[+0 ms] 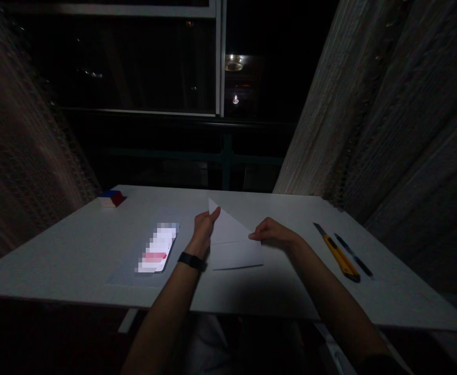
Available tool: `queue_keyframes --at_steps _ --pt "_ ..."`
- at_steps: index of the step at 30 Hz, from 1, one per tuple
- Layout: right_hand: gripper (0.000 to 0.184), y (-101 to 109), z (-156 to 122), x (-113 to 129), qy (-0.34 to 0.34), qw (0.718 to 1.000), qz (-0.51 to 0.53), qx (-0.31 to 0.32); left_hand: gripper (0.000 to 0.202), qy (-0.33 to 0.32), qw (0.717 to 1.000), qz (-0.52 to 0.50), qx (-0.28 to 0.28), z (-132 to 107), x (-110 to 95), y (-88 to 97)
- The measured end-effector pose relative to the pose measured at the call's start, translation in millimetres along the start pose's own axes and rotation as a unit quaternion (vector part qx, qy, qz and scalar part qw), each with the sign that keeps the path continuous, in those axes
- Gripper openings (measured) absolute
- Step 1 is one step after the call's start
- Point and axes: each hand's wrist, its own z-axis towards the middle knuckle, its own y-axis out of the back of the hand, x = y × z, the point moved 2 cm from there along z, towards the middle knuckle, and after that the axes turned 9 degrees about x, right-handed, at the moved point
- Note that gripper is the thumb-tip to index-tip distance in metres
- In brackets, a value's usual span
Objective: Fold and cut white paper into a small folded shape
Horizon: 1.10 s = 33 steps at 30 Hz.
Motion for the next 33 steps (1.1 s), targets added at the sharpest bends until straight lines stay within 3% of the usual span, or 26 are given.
queue_keyframes --at_steps 8,13,17,20,24,26,33 --pt "0.035 6 -6 -2 -0.019 0.999 0.038 0.026 0.033 0.000 1.000 -0.006 -0.007 -2 -1 -2.1" --pt "0.035 22 -13 -14 -0.033 0.994 0.089 0.050 0.032 -0.014 0.999 -0.002 -0.029 1 0 1.7" --pt "0.039 35 -12 -23 -0.036 0.988 0.143 -0.036 0.035 -0.016 1.000 0.004 0.006 1 5 -2.0" --pt "0.037 25 -1 -22 -0.015 0.975 0.192 -0.111 0.038 -0.007 0.999 0.018 0.039 -1 10 -8.0" --pt "0.035 -8 20 -17 0.018 0.968 0.220 -0.117 0.040 -0.001 0.997 0.049 0.062 -6 14 -14.1" --pt "0.031 -19 27 -18 0.033 0.961 0.226 -0.158 0.041 0.000 0.996 0.057 0.071 -7 14 -16.0" --pt "0.027 -24 29 -23 0.013 0.960 0.216 -0.177 0.040 0.042 0.993 0.024 0.107 -10 12 -19.5"
